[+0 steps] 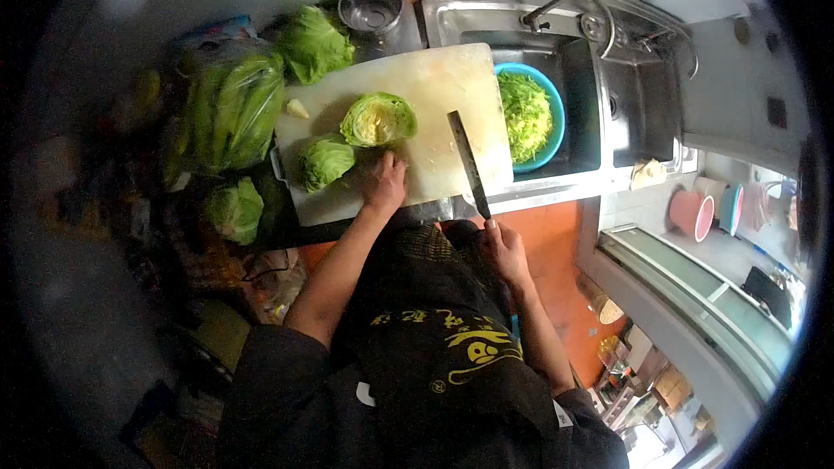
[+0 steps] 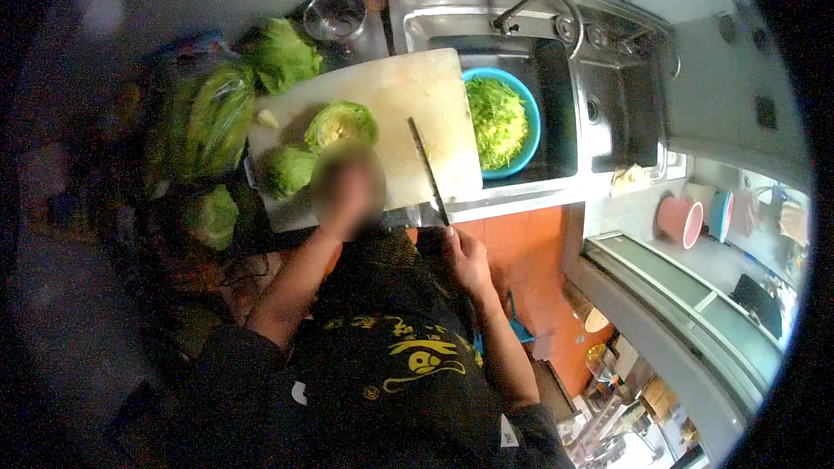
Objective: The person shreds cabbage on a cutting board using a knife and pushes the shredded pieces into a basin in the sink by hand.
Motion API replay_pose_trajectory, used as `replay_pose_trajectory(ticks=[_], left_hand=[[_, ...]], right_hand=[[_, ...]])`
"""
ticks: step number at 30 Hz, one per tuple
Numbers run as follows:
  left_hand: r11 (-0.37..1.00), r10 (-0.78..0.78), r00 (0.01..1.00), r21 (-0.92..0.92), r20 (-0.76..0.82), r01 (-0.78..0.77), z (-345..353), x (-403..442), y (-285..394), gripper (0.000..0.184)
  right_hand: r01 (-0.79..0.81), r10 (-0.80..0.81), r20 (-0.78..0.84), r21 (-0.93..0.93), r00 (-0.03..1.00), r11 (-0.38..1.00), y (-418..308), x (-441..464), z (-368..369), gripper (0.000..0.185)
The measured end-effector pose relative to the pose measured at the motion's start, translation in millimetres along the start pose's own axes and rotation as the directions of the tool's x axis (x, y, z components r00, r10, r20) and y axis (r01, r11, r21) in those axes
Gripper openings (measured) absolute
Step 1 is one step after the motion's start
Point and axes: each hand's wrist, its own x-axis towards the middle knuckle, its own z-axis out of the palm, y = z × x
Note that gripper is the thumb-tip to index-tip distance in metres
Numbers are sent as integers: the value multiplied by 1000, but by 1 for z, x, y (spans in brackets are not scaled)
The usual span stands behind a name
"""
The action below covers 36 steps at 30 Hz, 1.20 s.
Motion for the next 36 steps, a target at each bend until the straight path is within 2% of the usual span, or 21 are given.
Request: replay_pose_trajectory(ticks=[2,3,4,6,7,8,9,10,12,16,18,19,21,23,24,25,27,28,31,33,36], left_hand=[[997,-47,990,62,130,39,-26,5,14,26],[996,-49,990,76,129,40,-23,0,3,26],[991,-39,998,131,45,32,-23,-1,-4,25],[995,-100,970,-51,-222,90,-40,4,-19,22],[993,-119,916,-50,-383,108,-68,22,-22,18],[931,-362,871,-171,-333,322,-100,39,-32,17],[852,-516,784,-305,-344,426,-108,44,-73,19],[808,-586,717,-341,-377,481,-121,53,-95,19],[720,-689,671,-143,-274,680,-128,61,-131,18],[778,-623,746,-90,-235,621,-99,55,-177,19],[806,-592,728,-253,-345,535,-88,55,-181,28],[806,-592,730,-253,-341,535,-94,54,-166,28],[885,-431,810,-9,-397,466,-101,39,-127,40],[723,-650,686,-544,-325,427,-74,25,-72,47],[486,-795,603,-671,-72,561,-57,19,-51,52],[210,-852,484,-717,199,665,-40,17,-33,56],[-220,-881,251,-817,400,533,-30,39,13,66],[-224,-878,252,-816,406,533,-24,44,12,66],[-205,-882,327,-902,338,380,3,67,-1,73],[-116,-935,247,-876,256,468,8,81,-11,72],[-59,-907,334,-860,258,506,4,92,-17,69]], right_hand=[[-38,38,22,4,999,999,-4,-1,-1,42],[-79,79,32,-1,996,997,-4,0,-3,44],[-73,69,40,97,997,993,1,2,0,42],[-42,40,27,87,999,995,-5,0,-2,41],[-16,15,10,69,1000,997,-10,-2,-3,48],[-30,30,-4,101,1000,994,-3,-2,-2,47],[-33,34,-3,100,999,994,3,-2,-4,47],[-88,86,18,96,996,992,8,-2,-8,42],[-130,127,40,90,991,987,9,3,-9,45],[-93,91,23,91,996,992,3,0,-12,43],[-61,61,17,53,998,997,-2,-2,-15,44],[-60,60,1,55,998,997,-4,-3,-15,43],[-63,64,-21,62,998,996,-4,-3,-13,51],[-40,46,-35,159,998,986,-2,-5,-12,51],[-42,49,-42,158,998,987,-4,-6,-13,51],[-85,90,-30,134,995,987,-8,-6,-14,43],[-126,129,-24,110,991,986,-9,-5,-13,44],[-130,135,-26,136,990,982,-5,-4,-11,45],[-143,146,-8,124,989,982,0,-6,-16,48],[-151,149,29,84,988,985,1,-4,-18,50],[-104,105,-10,110,994,988,4,-5,-16,47]])
